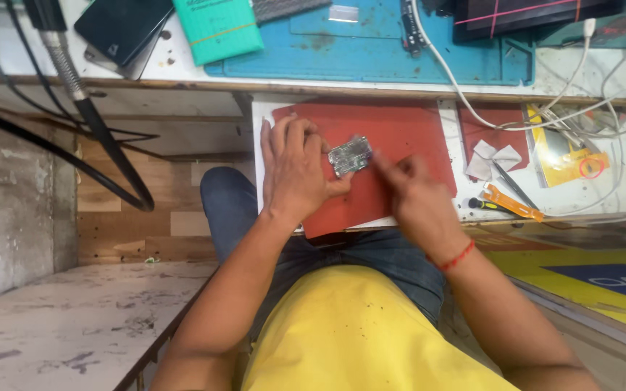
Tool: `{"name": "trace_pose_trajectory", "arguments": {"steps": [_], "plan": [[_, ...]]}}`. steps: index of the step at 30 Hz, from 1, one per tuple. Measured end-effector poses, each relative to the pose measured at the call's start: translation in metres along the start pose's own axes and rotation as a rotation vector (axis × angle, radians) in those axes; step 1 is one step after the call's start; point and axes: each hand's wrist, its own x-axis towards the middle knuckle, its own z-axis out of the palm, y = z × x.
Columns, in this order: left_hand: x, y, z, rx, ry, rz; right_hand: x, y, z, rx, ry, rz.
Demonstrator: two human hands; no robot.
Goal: The person uses a hot air gun to heat a small electronic component on a red mat, then repeatedly scrapes and cleans the component's surface with a small tool. The person continues to scrape and clean the component for the duration of the clip.
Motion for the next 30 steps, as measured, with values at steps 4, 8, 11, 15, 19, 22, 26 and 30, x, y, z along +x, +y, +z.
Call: {"name": "trace_pose_trajectory", "arguments": {"steps": [4, 8, 11, 15, 19, 22, 26, 30], "plan": [[0.003, 0.002, -0.003, 0.029, -0.025, -0.086, 0.008, 0.005, 0.000, 0.109, -0.012, -0.203], [-0.003, 0.004, 0.000, 0.002, -0.049, -0.073, -0.004, 0.012, 0.007, 0.063, 0.060, -0.078], [0.000, 0.003, -0.007, -0.004, -0.092, -0.071, 0.002, 0.011, 0.008, 0.070, 0.005, -0.126], [0.000, 0.005, -0.009, -0.024, -0.095, -0.056, 0.000, 0.010, 0.006, 0.044, 0.029, -0.047], [0.000, 0.004, -0.016, -0.047, -0.141, -0.059, -0.001, 0.005, 0.005, 0.057, -0.031, -0.201], [-0.001, 0.003, -0.019, -0.074, -0.139, -0.025, -0.002, 0.006, 0.004, -0.019, 0.038, 0.065], [-0.003, 0.003, -0.024, -0.060, -0.132, -0.020, -0.007, 0.008, 0.008, 0.092, -0.017, -0.131], [-0.003, 0.006, -0.018, -0.065, -0.155, -0.048, -0.014, 0.013, 0.012, 0.061, 0.010, -0.039]]}}
